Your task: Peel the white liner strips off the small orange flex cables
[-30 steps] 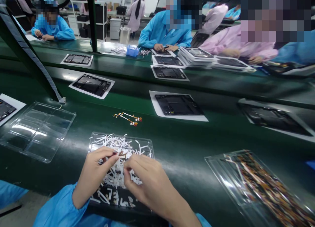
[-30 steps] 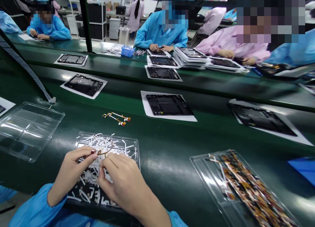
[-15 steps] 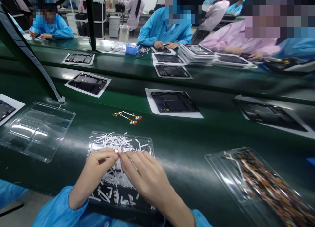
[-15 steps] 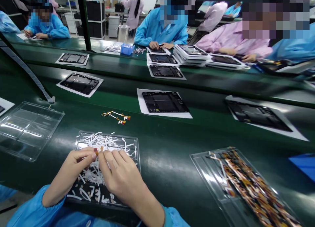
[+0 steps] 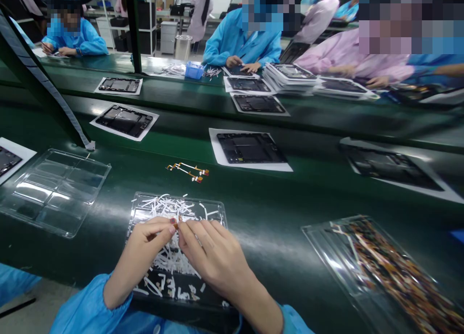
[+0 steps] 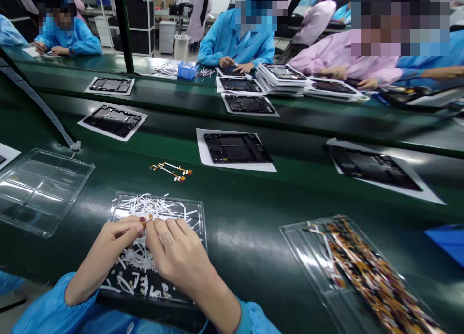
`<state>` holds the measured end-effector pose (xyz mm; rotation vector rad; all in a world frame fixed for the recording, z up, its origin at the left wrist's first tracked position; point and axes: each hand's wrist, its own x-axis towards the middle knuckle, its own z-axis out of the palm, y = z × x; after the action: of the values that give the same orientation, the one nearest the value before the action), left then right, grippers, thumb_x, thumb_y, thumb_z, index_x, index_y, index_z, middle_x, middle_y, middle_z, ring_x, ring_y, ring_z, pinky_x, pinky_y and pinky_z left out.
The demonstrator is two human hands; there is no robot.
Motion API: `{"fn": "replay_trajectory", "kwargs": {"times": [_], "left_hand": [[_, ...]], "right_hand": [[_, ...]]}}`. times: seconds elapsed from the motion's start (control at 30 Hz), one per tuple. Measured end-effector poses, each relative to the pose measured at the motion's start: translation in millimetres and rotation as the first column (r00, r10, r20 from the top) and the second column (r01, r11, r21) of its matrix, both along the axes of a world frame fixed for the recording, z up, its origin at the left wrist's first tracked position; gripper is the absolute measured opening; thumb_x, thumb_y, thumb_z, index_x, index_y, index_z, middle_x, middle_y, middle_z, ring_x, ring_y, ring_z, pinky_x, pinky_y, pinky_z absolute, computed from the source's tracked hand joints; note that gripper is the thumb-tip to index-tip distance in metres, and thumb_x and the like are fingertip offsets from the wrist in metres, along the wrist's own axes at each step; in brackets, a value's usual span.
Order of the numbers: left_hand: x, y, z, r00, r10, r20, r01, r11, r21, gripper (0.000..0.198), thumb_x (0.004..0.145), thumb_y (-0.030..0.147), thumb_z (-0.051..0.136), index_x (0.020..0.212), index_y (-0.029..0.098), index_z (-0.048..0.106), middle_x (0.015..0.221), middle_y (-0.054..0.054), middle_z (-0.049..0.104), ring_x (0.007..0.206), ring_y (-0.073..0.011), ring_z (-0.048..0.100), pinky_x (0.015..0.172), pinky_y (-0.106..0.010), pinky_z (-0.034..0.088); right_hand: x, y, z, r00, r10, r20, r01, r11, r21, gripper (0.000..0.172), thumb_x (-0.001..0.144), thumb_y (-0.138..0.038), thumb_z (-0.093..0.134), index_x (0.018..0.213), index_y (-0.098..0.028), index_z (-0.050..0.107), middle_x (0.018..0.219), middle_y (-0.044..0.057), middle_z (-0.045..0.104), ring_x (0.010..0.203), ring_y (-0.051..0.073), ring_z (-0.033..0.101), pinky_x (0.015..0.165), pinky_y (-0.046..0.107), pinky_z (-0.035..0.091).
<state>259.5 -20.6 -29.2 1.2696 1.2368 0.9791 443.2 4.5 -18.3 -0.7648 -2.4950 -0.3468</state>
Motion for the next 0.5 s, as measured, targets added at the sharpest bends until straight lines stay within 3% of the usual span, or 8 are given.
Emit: {"fn": "replay_trajectory", "kwargs": {"times": [0.27,0.5], "left_hand": [[-1.3,-1.9,-9.3,0.995,0.088,-0.049,-0.087,0.996,0.019,0.02,0.09,0.031,0.068,0.075,0.022,0.078,0.087,-0.006,0.069,0.087,-0.0228,0.063,0.073,-0.031,0.051],[0.9,-3.9,-3.6,0.997,0.044,-0.069,-0.042,0.999,0.026,0.026,0.095,0.029,0.062,0.075,0.021,0.076,0.09,-0.005,0.067,0.085,-0.0213,0.062,0.072,-0.03,0.048]], "right_hand": [[1.4,-1.4,0.7,1.0,0.017,-0.014,-0.016,1.0,0.023,0.016,0.094,-0.008,0.057,0.101,-0.007,0.072,0.087,0.011,0.074,0.071,0.023,0.064,0.063,0.038,0.048],[-1.2,-0.9,0.4,1.0,-0.018,-0.018,0.018,1.0,0.014,0.016,0.096,-0.009,0.055,0.097,-0.008,0.072,0.08,0.009,0.072,0.068,0.022,0.064,0.059,0.037,0.047]]}}
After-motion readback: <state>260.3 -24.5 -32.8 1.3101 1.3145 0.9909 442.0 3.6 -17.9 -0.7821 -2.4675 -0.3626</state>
